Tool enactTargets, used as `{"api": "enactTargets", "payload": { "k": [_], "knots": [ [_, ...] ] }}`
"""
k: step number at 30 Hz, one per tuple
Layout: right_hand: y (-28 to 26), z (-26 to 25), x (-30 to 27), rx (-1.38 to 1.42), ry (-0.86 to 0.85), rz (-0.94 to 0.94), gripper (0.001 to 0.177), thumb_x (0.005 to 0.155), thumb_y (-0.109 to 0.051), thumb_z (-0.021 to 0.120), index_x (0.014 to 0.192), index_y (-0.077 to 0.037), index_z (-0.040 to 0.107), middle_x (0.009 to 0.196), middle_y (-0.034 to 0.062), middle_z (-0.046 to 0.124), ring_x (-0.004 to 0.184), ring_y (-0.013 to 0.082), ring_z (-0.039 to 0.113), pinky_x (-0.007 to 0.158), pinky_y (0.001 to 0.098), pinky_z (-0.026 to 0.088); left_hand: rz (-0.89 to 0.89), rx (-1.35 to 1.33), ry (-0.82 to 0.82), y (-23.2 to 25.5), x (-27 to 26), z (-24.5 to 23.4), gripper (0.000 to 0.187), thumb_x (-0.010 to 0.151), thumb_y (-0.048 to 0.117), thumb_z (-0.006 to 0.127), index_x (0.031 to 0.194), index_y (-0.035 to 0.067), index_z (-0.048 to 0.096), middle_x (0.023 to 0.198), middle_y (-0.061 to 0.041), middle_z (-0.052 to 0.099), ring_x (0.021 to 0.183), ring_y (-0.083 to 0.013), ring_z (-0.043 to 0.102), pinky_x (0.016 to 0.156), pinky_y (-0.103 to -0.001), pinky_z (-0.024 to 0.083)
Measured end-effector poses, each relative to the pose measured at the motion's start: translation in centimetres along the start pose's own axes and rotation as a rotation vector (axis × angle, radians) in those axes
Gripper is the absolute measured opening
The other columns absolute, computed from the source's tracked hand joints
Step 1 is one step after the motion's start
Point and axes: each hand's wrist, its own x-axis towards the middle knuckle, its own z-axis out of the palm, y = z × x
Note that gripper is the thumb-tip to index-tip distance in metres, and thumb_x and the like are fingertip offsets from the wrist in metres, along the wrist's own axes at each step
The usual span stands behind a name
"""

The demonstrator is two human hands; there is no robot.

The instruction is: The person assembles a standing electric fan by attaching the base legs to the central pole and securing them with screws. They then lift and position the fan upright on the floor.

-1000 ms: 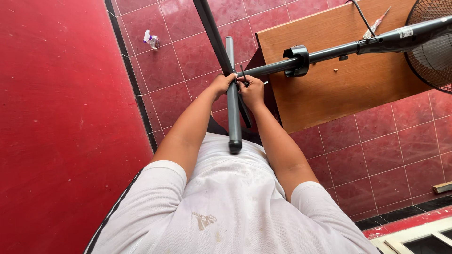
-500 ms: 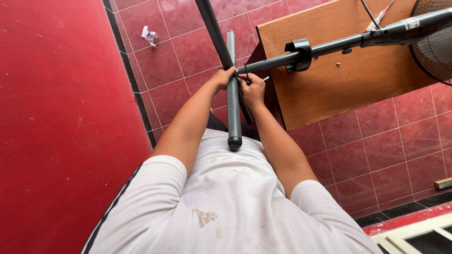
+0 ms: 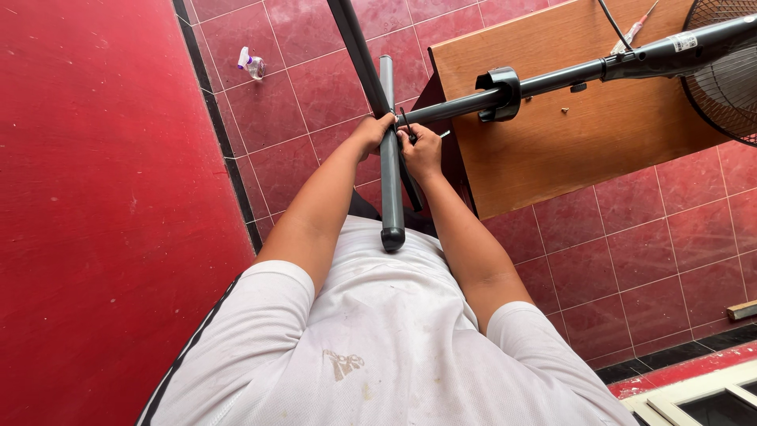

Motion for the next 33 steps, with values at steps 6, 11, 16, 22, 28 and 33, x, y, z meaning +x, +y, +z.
{"api": "enactTargets", "payload": {
  "k": [6,11,16,22,28,33],
  "knots": [
    [-0.4,0.1,0.0,-0.009,-0.055,0.174,0.015,0.096,-0.015,0.073,0.091,-0.002,0.076,0.067,0.0116,0.07,0.056,0.016,0.064,0.055,0.0318,0.048,-0.003,0.019,0.028,-0.1,0.3,0.0,0.045,0.088,0.043,0.06,0.11,0.005,0.07,0.088,-0.01,0.074,0.071,-0.0213,0.074,0.064,-0.04,0.063],
    [-0.2,0.2,0.1,0.046,0.006,0.07,0.012,0.093,-0.014,0.074,0.091,-0.002,0.077,0.071,0.01,0.073,0.06,0.0146,0.067,0.058,0.0301,0.051,0.012,0.011,0.023,0.0,0.4,0.0,0.044,0.087,0.041,0.059,0.109,0.004,0.068,0.087,-0.01,0.074,0.07,-0.0228,0.073,0.064,-0.041,0.063],
    [-0.3,-0.4,0.5,-0.022,-0.07,-0.003,0.01,0.091,-0.01,0.07,0.093,-0.001,0.074,0.079,0.0142,0.072,0.068,0.0238,0.07,0.065,0.0351,0.054,-0.004,0.013,0.01,0.2,0.4,0.0,0.044,0.089,0.042,0.059,0.11,0.004,0.069,0.087,-0.009,0.073,0.071,-0.0215,0.073,0.065,-0.039,0.063],
    [-1.2,-1.5,1.5,-0.149,-0.192,-0.219,0.011,0.096,-0.01,0.064,0.093,0.001,0.065,0.088,0.0204,0.065,0.083,0.0422,0.064,0.073,0.0474,0.05,0.007,-0.026,-0.008,0.0,0.6,-0.1,0.043,0.091,0.042,0.058,0.111,0.006,0.068,0.088,-0.008,0.073,0.072,-0.021,0.073,0.065,-0.039,0.062],
    [-1.6,-1.0,1.7,-0.177,-0.253,-0.053,0.014,0.1,-0.015,0.06,0.097,-0.001,0.065,0.092,0.0245,0.067,0.088,0.0447,0.064,0.077,0.0496,0.05,0.017,-0.009,0.012,-0.3,1.3,-0.2,0.045,0.091,0.046,0.059,0.111,0.006,0.067,0.089,-0.009,0.073,0.072,-0.0221,0.073,0.065,-0.04,0.062],
    [-1.5,-0.8,1.7,-0.187,-0.263,-0.037,0.016,0.101,-0.014,0.055,0.099,-0.001,0.063,0.091,0.0263,0.068,0.09,0.047,0.064,0.077,0.0529,0.049,0.016,0.024,0.026,-0.9,2.1,-0.4,0.051,0.092,0.051,0.058,0.111,0.005,0.069,0.091,-0.01,0.074,0.073,-0.022,0.074,0.067,-0.039,0.062]
  ]
}}
